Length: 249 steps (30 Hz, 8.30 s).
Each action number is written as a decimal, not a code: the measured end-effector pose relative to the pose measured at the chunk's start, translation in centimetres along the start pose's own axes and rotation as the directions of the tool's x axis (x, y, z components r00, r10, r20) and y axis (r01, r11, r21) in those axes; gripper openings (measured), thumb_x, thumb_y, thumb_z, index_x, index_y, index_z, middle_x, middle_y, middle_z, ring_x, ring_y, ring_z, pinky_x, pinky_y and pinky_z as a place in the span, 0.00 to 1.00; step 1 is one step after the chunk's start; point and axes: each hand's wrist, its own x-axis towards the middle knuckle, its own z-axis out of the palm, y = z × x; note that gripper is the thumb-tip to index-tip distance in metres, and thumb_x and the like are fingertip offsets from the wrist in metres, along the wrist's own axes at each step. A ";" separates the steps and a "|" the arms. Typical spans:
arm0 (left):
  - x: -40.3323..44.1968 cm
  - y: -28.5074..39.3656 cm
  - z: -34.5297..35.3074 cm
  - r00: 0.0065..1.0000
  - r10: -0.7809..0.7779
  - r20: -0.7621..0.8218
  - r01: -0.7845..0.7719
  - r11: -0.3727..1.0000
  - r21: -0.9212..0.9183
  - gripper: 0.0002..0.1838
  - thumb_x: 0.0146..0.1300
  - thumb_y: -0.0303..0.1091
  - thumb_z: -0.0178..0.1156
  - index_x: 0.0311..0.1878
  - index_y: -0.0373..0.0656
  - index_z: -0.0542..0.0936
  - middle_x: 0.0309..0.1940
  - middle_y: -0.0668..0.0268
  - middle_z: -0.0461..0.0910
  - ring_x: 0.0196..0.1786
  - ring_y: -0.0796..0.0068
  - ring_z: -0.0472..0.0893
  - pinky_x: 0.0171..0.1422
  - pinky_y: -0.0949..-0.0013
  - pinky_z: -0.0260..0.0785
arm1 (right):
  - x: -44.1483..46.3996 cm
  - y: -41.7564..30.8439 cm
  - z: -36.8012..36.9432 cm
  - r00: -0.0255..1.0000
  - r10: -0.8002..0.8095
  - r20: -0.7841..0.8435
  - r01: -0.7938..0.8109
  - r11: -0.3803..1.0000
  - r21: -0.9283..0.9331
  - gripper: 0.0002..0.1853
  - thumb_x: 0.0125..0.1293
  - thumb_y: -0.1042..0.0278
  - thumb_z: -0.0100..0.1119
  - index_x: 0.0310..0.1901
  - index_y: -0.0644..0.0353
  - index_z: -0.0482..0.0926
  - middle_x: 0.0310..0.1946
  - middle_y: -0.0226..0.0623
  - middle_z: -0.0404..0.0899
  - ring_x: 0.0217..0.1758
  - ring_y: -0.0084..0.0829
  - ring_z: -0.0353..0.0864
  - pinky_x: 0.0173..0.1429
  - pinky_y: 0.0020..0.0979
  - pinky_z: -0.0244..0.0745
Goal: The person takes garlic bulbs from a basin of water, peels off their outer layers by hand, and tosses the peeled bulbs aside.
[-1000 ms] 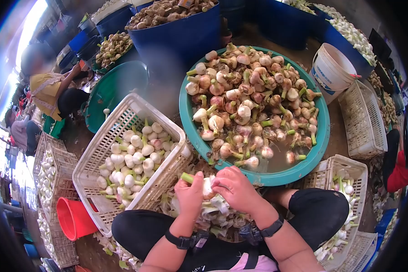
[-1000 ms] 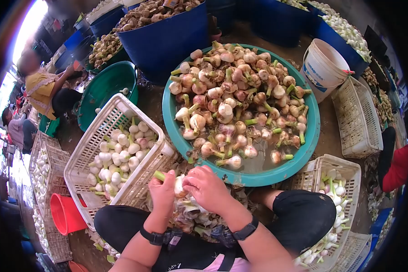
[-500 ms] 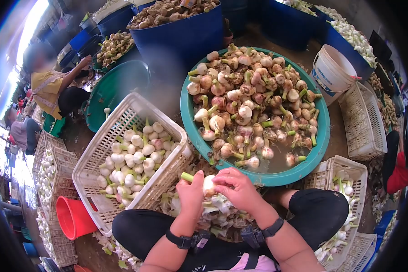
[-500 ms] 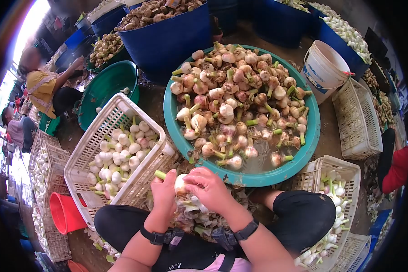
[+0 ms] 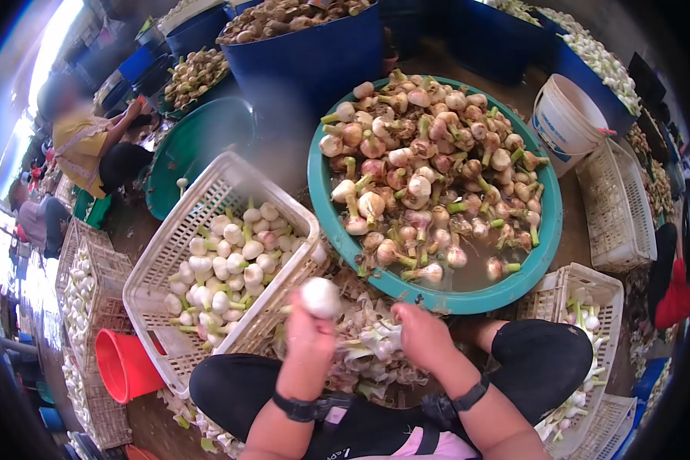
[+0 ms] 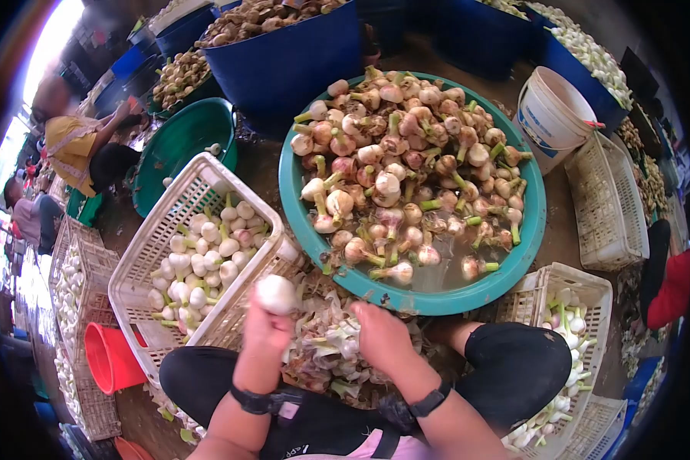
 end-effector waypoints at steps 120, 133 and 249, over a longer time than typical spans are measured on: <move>0.5 -2.0 1.6 0.747 -0.075 0.660 -0.510 0.572 0.643 0.21 0.63 0.45 0.47 0.51 0.38 0.74 0.36 0.69 0.76 0.34 0.80 0.74 0.37 0.77 0.65 | 2.2 -0.6 1.2 0.907 0.213 0.364 -0.412 0.267 0.871 0.13 0.66 0.64 0.48 0.35 0.65 0.78 0.30 0.32 0.78 0.29 0.21 0.74 0.32 0.24 0.71; -2.4 -2.4 1.6 0.126 -0.092 0.988 -0.845 -0.532 0.058 0.26 0.48 0.27 0.65 0.54 0.43 0.73 0.57 0.58 0.69 0.64 0.57 0.64 0.63 0.63 0.59 | 3.1 2.0 0.5 0.834 0.313 0.455 -0.456 -0.076 0.887 0.11 0.64 0.65 0.52 0.41 0.63 0.76 0.29 0.31 0.78 0.26 0.22 0.76 0.27 0.26 0.72; -2.7 -3.1 1.1 0.353 0.399 0.846 -0.921 -0.012 0.390 0.12 0.60 0.33 0.56 0.44 0.37 0.78 0.42 0.57 0.80 0.44 0.66 0.80 0.48 0.69 0.70 | 3.0 -3.6 -2.7 0.880 -0.387 -0.274 0.409 0.912 0.028 0.07 0.49 0.70 0.62 0.30 0.62 0.77 0.32 0.39 0.73 0.37 0.40 0.72 0.41 0.37 0.69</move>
